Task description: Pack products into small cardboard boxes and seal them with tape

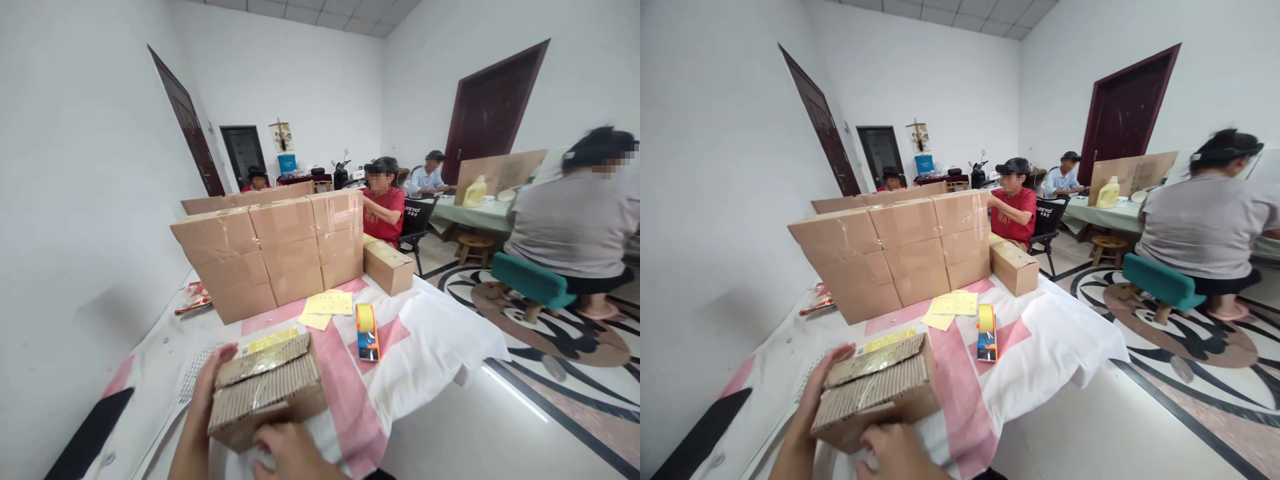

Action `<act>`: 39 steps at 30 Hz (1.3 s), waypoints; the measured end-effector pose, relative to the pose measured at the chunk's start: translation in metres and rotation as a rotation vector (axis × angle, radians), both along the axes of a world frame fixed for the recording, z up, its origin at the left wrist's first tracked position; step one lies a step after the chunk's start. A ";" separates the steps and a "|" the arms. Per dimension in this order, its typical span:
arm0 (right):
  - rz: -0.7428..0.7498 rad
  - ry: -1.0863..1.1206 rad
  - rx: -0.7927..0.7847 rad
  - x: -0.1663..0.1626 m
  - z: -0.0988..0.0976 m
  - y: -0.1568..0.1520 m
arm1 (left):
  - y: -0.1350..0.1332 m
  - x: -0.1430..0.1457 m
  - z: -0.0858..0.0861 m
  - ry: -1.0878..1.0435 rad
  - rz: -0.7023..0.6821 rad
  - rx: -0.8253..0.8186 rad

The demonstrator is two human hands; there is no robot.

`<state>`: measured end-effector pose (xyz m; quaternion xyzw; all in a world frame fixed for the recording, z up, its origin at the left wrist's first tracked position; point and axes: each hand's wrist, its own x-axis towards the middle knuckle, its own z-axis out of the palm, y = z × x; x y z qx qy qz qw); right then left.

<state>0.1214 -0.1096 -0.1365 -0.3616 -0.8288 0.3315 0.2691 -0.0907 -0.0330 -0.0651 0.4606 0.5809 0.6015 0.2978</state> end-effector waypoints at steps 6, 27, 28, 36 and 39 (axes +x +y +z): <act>0.016 0.043 0.046 0.020 0.001 -0.011 | -0.039 -0.006 0.042 0.581 -0.314 -0.051; -0.098 -0.108 0.457 0.097 0.122 0.045 | 0.006 0.012 0.044 0.913 -0.065 -0.092; -0.069 -0.148 0.438 0.095 0.125 0.047 | 0.005 0.013 0.044 0.929 -0.069 -0.091; 0.014 -0.296 0.407 0.084 0.135 0.058 | 0.002 0.019 0.047 1.016 -0.087 -0.112; 0.078 -0.263 0.473 0.084 0.143 0.064 | -0.002 0.022 0.049 1.040 -0.072 -0.113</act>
